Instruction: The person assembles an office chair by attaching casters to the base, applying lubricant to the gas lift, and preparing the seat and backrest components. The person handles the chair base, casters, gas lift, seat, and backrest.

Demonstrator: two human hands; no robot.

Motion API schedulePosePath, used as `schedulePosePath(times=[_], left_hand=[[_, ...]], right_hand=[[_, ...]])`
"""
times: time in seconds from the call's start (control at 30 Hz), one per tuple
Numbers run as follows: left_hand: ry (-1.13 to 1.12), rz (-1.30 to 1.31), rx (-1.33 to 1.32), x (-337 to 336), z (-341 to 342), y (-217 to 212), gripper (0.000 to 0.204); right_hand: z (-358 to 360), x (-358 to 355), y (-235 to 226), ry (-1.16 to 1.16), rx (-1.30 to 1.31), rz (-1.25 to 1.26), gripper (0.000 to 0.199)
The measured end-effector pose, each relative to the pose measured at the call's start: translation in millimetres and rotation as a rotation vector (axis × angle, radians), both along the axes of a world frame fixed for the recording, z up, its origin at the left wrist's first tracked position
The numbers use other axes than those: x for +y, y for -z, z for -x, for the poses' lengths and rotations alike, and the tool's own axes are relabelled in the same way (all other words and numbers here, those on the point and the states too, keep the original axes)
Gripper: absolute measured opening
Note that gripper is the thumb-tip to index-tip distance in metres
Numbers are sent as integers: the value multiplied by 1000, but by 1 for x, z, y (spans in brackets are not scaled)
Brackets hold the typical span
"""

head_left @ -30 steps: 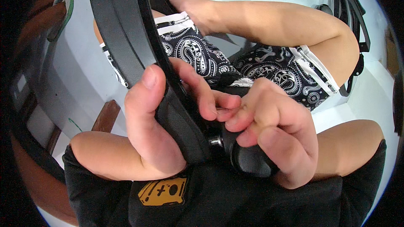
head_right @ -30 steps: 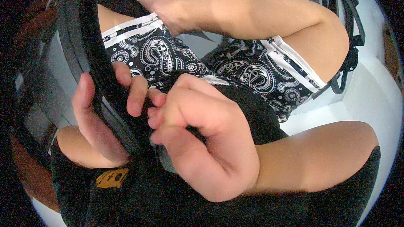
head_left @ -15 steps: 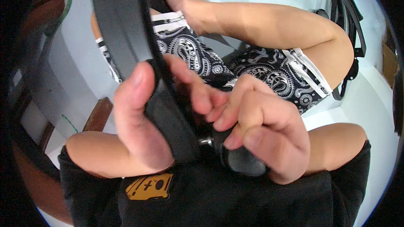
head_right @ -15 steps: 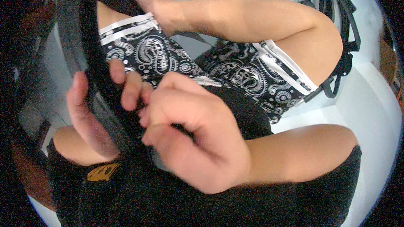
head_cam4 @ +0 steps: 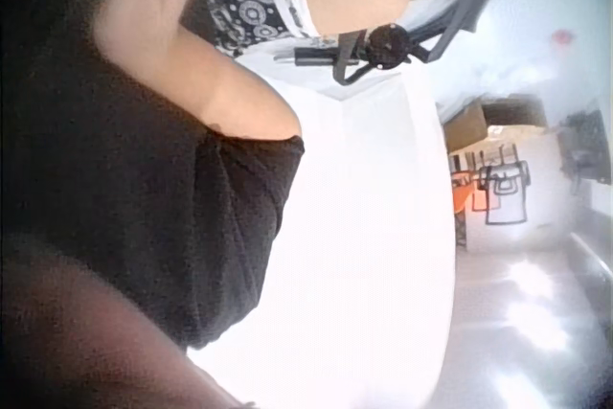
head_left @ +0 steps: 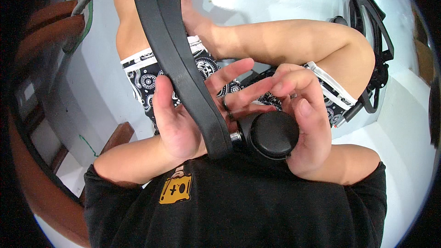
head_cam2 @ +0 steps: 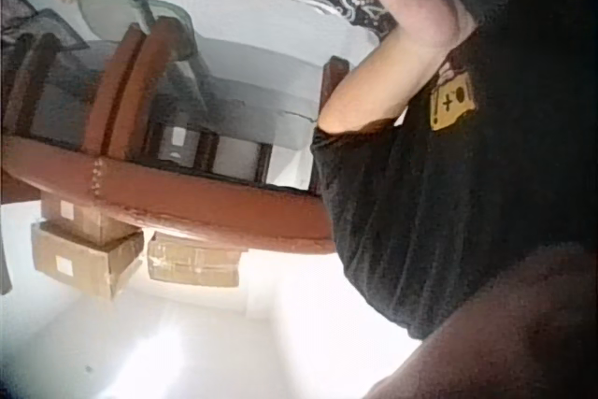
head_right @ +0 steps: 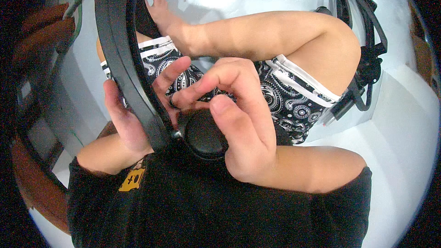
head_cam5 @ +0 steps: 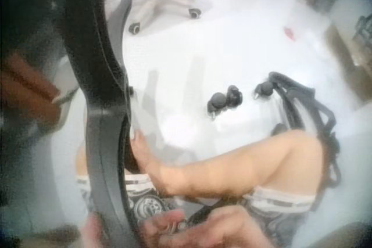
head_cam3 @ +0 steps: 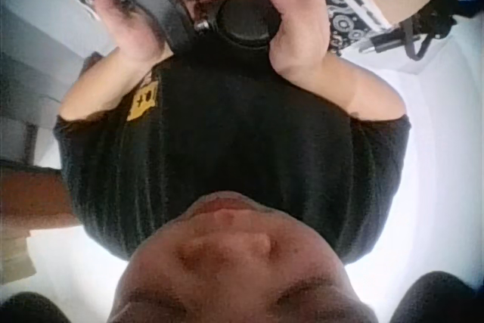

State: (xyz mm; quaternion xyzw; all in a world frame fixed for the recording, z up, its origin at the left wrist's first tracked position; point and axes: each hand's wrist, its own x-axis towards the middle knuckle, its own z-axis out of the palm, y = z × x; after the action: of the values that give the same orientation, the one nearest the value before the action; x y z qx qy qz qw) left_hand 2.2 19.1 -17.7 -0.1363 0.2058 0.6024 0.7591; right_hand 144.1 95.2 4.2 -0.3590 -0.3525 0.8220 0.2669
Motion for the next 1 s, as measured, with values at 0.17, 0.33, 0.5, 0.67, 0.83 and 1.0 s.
schedulePosePath(times=[0.17, 0.33, 0.5, 0.67, 0.83, 1.0], left_hand=[[33, 17, -22, -5, 3, 7, 122], [-34, -129, -60, -8, 7, 10, 125], [236, 159, 283, -13, 15, -3, 121], [13, 88, 56, -16, 16, -8, 112], [-17, 214, 83, -21, 11, -8, 95], [-40, 81, 152, -22, 5, 6, 86]], right_hand=[[-3, 0, 4, -88, -87, -187, 39], [-3, 13, 12, -392, -1, -577, 41], [4, 19, 9, -498, 67, -870, 36], [14, 15, 8, -520, 184, -944, 21], [20, 11, 16, -494, 233, -767, 14], [15, 8, 12, -475, 190, -651, 10]])
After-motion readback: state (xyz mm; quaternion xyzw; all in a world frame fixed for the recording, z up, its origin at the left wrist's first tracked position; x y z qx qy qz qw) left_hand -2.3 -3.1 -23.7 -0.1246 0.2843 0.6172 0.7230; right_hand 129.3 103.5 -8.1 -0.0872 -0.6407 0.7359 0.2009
